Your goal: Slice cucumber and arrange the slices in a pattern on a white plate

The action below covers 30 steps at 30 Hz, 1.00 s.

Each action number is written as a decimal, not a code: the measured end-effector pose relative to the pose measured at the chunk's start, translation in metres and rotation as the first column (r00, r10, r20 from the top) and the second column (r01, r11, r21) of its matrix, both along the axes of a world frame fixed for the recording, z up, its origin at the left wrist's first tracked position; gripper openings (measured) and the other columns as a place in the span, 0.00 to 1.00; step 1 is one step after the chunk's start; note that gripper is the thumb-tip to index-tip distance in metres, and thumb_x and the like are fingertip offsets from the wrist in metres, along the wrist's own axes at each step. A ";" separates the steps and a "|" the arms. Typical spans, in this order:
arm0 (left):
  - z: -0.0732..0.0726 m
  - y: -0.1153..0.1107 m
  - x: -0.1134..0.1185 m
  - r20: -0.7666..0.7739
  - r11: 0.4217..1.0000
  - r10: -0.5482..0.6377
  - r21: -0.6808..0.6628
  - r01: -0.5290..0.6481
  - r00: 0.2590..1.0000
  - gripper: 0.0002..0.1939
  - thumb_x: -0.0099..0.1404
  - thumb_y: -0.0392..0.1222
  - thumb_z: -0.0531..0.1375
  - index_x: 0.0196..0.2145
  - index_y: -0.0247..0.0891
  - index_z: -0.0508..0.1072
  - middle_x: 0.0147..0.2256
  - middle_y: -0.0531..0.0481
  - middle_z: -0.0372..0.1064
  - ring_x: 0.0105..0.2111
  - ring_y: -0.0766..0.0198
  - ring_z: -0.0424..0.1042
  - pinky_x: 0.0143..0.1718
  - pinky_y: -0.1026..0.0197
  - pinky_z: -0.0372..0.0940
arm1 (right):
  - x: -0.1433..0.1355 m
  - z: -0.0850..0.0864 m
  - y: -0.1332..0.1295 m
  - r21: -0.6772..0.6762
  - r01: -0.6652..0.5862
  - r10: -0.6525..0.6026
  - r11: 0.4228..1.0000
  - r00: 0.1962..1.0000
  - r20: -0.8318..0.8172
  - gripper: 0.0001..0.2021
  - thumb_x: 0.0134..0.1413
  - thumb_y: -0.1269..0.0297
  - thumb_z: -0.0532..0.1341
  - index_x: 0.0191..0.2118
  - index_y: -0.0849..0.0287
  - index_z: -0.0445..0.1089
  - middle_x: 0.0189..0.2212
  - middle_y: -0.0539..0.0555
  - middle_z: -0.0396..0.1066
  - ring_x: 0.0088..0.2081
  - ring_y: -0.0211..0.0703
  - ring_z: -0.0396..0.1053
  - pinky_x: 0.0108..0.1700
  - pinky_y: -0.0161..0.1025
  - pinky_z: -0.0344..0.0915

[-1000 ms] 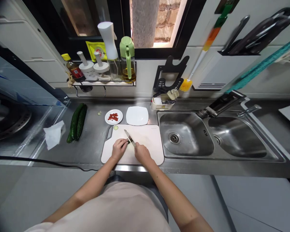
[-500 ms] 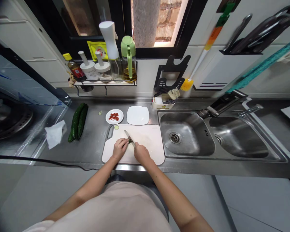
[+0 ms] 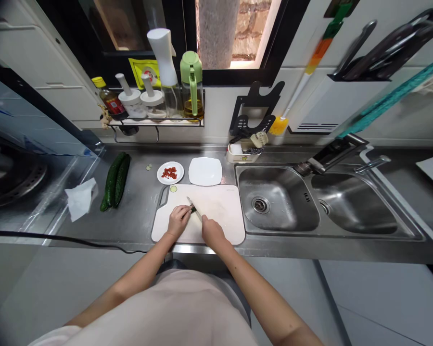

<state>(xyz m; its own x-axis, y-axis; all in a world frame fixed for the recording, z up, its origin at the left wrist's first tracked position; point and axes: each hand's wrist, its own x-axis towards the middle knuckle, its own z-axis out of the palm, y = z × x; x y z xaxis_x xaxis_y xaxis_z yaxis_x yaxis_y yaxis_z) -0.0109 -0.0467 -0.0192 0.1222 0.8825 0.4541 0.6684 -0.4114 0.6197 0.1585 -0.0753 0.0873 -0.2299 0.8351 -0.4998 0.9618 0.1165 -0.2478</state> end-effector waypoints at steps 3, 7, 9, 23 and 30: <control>0.000 0.000 0.000 0.012 1.000 0.005 -0.008 -0.004 1.000 0.11 0.67 0.39 0.54 0.42 0.40 0.75 0.37 0.46 0.71 0.40 0.63 0.69 0.44 0.58 0.66 | 0.006 -0.003 -0.006 0.000 -0.006 0.006 1.000 1.000 -0.007 0.13 0.60 0.73 0.47 0.49 0.63 0.59 0.37 0.62 0.72 0.39 0.47 0.70 0.36 0.37 0.57; 0.000 0.000 0.000 0.015 1.000 0.003 -0.016 -0.002 1.000 0.11 0.67 0.39 0.54 0.43 0.40 0.74 0.38 0.46 0.72 0.41 0.63 0.69 0.44 0.58 0.66 | 0.013 -0.006 -0.009 0.004 -0.010 0.010 1.000 1.000 -0.021 0.12 0.60 0.72 0.48 0.48 0.62 0.59 0.36 0.61 0.72 0.39 0.46 0.70 0.35 0.35 0.56; 0.000 0.000 0.000 0.021 1.000 0.003 -0.013 -0.002 1.000 0.11 0.67 0.39 0.54 0.42 0.40 0.74 0.38 0.46 0.72 0.41 0.62 0.69 0.44 0.57 0.66 | 0.013 -0.005 -0.008 0.006 -0.015 0.015 1.000 1.000 -0.021 0.12 0.60 0.72 0.48 0.48 0.62 0.60 0.36 0.61 0.72 0.38 0.46 0.70 0.34 0.35 0.56; -0.002 0.002 0.000 0.030 1.000 -0.007 -0.020 0.008 1.000 0.11 0.67 0.38 0.53 0.42 0.40 0.74 0.38 0.46 0.72 0.41 0.62 0.69 0.44 0.57 0.66 | 0.000 -0.001 0.014 0.012 -0.043 0.043 0.999 0.999 0.005 0.15 0.60 0.73 0.46 0.50 0.64 0.60 0.38 0.63 0.72 0.40 0.47 0.71 0.37 0.36 0.60; 0.000 0.002 0.000 0.032 1.000 -0.017 -0.020 0.017 0.999 0.12 0.68 0.39 0.52 0.43 0.40 0.74 0.39 0.46 0.72 0.41 0.62 0.70 0.44 0.56 0.66 | -0.010 -0.006 0.029 0.059 -0.073 0.075 0.996 0.997 -0.028 0.14 0.61 0.73 0.45 0.51 0.64 0.59 0.37 0.63 0.72 0.41 0.48 0.71 0.38 0.37 0.61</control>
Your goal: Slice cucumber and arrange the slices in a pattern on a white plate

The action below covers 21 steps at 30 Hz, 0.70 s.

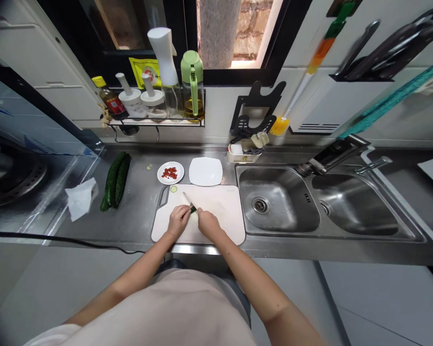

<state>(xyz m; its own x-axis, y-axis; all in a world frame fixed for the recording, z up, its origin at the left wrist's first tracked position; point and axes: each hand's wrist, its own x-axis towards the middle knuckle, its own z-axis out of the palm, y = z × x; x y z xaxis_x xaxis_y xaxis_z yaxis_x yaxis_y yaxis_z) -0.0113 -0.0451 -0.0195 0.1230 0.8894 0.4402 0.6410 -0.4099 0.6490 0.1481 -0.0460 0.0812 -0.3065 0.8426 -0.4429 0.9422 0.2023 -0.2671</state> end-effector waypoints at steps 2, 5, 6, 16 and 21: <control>0.000 0.000 0.000 -0.003 1.000 -0.001 0.001 0.001 1.000 0.12 0.68 0.39 0.52 0.43 0.40 0.74 0.38 0.46 0.73 0.41 0.62 0.70 0.44 0.56 0.66 | -0.001 0.000 0.001 0.000 -0.001 0.001 1.000 1.000 0.004 0.14 0.61 0.73 0.46 0.51 0.64 0.59 0.37 0.63 0.72 0.41 0.47 0.71 0.38 0.37 0.61; 0.001 0.000 0.000 0.001 1.000 0.000 0.000 0.000 1.000 0.12 0.68 0.39 0.52 0.43 0.40 0.74 0.38 0.46 0.73 0.41 0.62 0.70 0.45 0.56 0.66 | 0.001 0.001 -0.002 0.002 0.000 0.000 1.000 1.000 0.015 0.15 0.61 0.74 0.45 0.51 0.64 0.59 0.37 0.63 0.72 0.41 0.47 0.71 0.38 0.37 0.61; 0.001 0.000 0.000 0.003 1.000 0.000 -0.003 0.000 1.000 0.12 0.68 0.39 0.52 0.43 0.40 0.74 0.38 0.46 0.73 0.41 0.62 0.70 0.45 0.56 0.66 | 0.003 0.002 -0.005 0.000 0.001 -0.001 1.000 1.000 0.020 0.15 0.61 0.74 0.45 0.51 0.64 0.59 0.37 0.63 0.72 0.41 0.47 0.71 0.38 0.37 0.61; 0.000 0.000 0.000 0.001 1.000 0.000 -0.020 0.000 1.000 0.12 0.68 0.38 0.52 0.44 0.40 0.73 0.39 0.46 0.72 0.42 0.61 0.69 0.45 0.56 0.66 | 0.015 0.009 -0.024 -0.071 0.026 -0.022 0.997 0.998 0.062 0.15 0.59 0.74 0.46 0.50 0.63 0.61 0.38 0.63 0.72 0.41 0.49 0.71 0.36 0.37 0.60; 0.000 0.000 0.001 0.003 1.000 -0.001 -0.009 0.001 1.000 0.11 0.68 0.38 0.52 0.43 0.39 0.73 0.38 0.46 0.72 0.41 0.62 0.69 0.45 0.56 0.65 | 0.007 0.004 -0.015 -0.037 0.037 -0.035 0.999 0.998 0.045 0.15 0.60 0.75 0.45 0.50 0.64 0.61 0.38 0.64 0.72 0.41 0.47 0.71 0.38 0.37 0.61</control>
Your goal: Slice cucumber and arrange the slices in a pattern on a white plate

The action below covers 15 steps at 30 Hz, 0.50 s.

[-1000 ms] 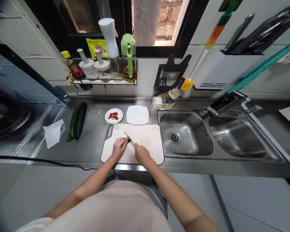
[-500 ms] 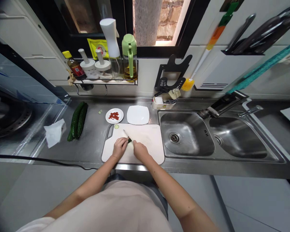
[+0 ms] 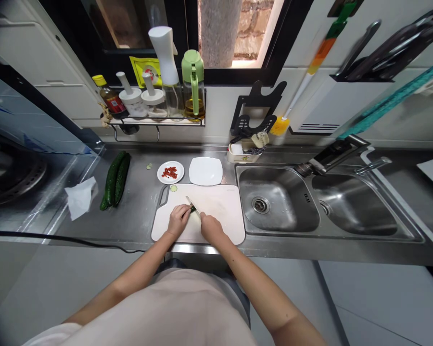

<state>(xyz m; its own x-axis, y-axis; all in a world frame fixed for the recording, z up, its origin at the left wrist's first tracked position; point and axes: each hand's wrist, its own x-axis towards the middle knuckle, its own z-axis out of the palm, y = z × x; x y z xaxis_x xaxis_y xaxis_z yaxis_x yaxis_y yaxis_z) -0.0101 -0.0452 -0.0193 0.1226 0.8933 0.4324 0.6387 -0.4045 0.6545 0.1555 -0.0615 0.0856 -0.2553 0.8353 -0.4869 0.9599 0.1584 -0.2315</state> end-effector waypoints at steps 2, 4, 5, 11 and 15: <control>0.001 0.000 0.000 -0.002 1.000 -0.002 0.005 0.002 1.000 0.11 0.68 0.38 0.52 0.43 0.39 0.73 0.38 0.46 0.72 0.41 0.62 0.69 0.45 0.56 0.65 | -0.003 -0.002 0.005 0.016 -0.007 0.007 1.000 1.000 -0.008 0.15 0.60 0.75 0.46 0.50 0.64 0.61 0.38 0.64 0.72 0.41 0.47 0.71 0.38 0.37 0.61; 0.002 0.000 0.000 -0.003 1.000 0.000 0.010 0.000 1.000 0.11 0.68 0.38 0.52 0.43 0.39 0.73 0.38 0.46 0.72 0.41 0.62 0.69 0.45 0.56 0.66 | -0.007 -0.004 0.010 0.020 -0.014 0.014 1.000 1.000 -0.016 0.15 0.60 0.75 0.46 0.50 0.64 0.60 0.37 0.63 0.72 0.41 0.47 0.71 0.38 0.37 0.62; 0.003 -0.001 0.000 -0.004 1.000 0.001 0.011 -0.001 1.000 0.11 0.68 0.38 0.52 0.43 0.39 0.73 0.38 0.46 0.72 0.41 0.62 0.69 0.44 0.57 0.66 | -0.009 -0.004 0.013 0.020 -0.016 0.016 1.000 1.000 -0.020 0.15 0.59 0.75 0.46 0.50 0.64 0.60 0.37 0.63 0.72 0.41 0.47 0.71 0.38 0.37 0.62; 0.005 -0.001 -0.001 -0.006 1.000 0.007 -0.001 -0.007 1.000 0.11 0.68 0.39 0.52 0.41 0.39 0.74 0.38 0.46 0.72 0.41 0.62 0.69 0.44 0.56 0.66 | -0.014 -0.003 0.019 0.017 -0.023 0.023 1.000 0.999 -0.031 0.16 0.58 0.77 0.47 0.51 0.63 0.59 0.38 0.63 0.72 0.42 0.47 0.71 0.39 0.37 0.62; 0.006 0.000 0.000 0.000 1.000 0.003 0.005 -0.003 1.000 0.11 0.68 0.39 0.52 0.41 0.39 0.74 0.38 0.46 0.72 0.41 0.62 0.70 0.44 0.56 0.66 | -0.007 -0.002 0.008 0.001 -0.020 0.020 1.000 1.000 -0.002 0.15 0.60 0.76 0.45 0.50 0.64 0.60 0.38 0.64 0.72 0.42 0.48 0.72 0.38 0.37 0.62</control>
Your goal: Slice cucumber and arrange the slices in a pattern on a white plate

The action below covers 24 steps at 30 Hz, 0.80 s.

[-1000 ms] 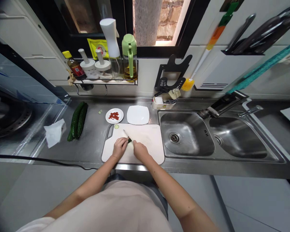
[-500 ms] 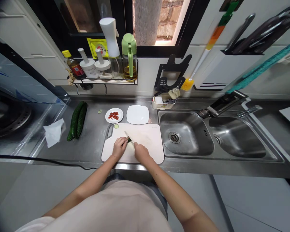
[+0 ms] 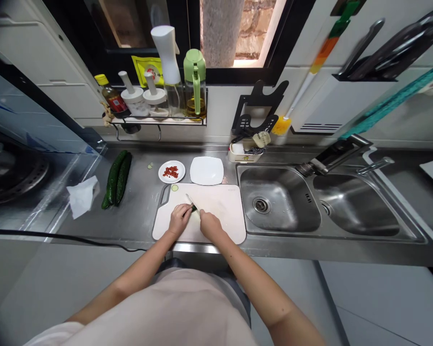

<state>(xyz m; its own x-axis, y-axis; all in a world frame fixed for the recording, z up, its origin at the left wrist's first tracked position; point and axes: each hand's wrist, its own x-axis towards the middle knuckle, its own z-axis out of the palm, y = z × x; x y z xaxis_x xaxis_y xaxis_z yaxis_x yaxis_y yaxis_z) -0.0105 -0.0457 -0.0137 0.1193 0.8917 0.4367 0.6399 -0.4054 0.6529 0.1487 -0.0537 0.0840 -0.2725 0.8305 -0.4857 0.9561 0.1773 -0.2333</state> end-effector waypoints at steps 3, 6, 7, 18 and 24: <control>0.000 0.000 0.000 0.002 1.000 -0.003 0.003 0.003 1.000 0.11 0.68 0.39 0.52 0.42 0.39 0.74 0.38 0.46 0.72 0.41 0.62 0.69 0.45 0.56 0.66 | 0.006 0.001 -0.010 -0.033 0.016 -0.016 0.999 1.000 0.023 0.15 0.60 0.75 0.46 0.51 0.64 0.60 0.38 0.64 0.72 0.42 0.49 0.72 0.38 0.38 0.62; 0.000 0.000 0.000 0.005 1.000 -0.001 -0.001 0.001 1.000 0.11 0.68 0.39 0.52 0.42 0.39 0.74 0.38 0.46 0.72 0.41 0.61 0.69 0.45 0.56 0.66 | 0.008 0.002 -0.014 -0.049 0.026 -0.024 0.998 0.999 0.028 0.15 0.60 0.75 0.46 0.51 0.64 0.60 0.38 0.64 0.72 0.42 0.49 0.72 0.38 0.38 0.62; 0.000 0.000 0.000 0.007 1.000 0.001 -0.001 -0.001 1.000 0.11 0.68 0.39 0.52 0.42 0.39 0.74 0.38 0.46 0.72 0.41 0.61 0.69 0.45 0.56 0.66 | 0.008 0.001 -0.014 -0.046 0.025 -0.024 0.999 0.999 0.028 0.15 0.60 0.75 0.46 0.51 0.64 0.60 0.38 0.64 0.72 0.42 0.49 0.72 0.38 0.38 0.62; -0.002 0.000 0.000 0.000 1.000 0.007 0.002 -0.007 1.000 0.11 0.68 0.39 0.52 0.42 0.39 0.74 0.38 0.46 0.73 0.41 0.61 0.70 0.44 0.56 0.66 | -0.008 -0.005 0.007 0.015 0.009 -0.009 1.000 1.000 -0.018 0.16 0.58 0.77 0.46 0.50 0.64 0.60 0.39 0.64 0.72 0.42 0.48 0.71 0.38 0.37 0.62; -0.004 0.001 0.000 0.003 1.000 -0.001 0.009 0.001 1.000 0.11 0.68 0.38 0.52 0.42 0.39 0.73 0.38 0.46 0.73 0.40 0.62 0.70 0.44 0.56 0.65 | -0.001 -0.010 -0.003 0.022 0.011 -0.011 1.000 1.000 -0.005 0.14 0.59 0.76 0.46 0.49 0.63 0.60 0.37 0.63 0.72 0.41 0.47 0.71 0.37 0.36 0.61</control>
<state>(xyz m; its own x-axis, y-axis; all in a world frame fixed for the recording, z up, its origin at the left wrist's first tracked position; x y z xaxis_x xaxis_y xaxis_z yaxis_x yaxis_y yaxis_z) -0.0100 -0.0449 -0.0172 0.1190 0.8876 0.4450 0.6376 -0.4119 0.6510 0.1480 -0.0571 0.0736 -0.2655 0.8439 -0.4662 0.9569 0.1718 -0.2341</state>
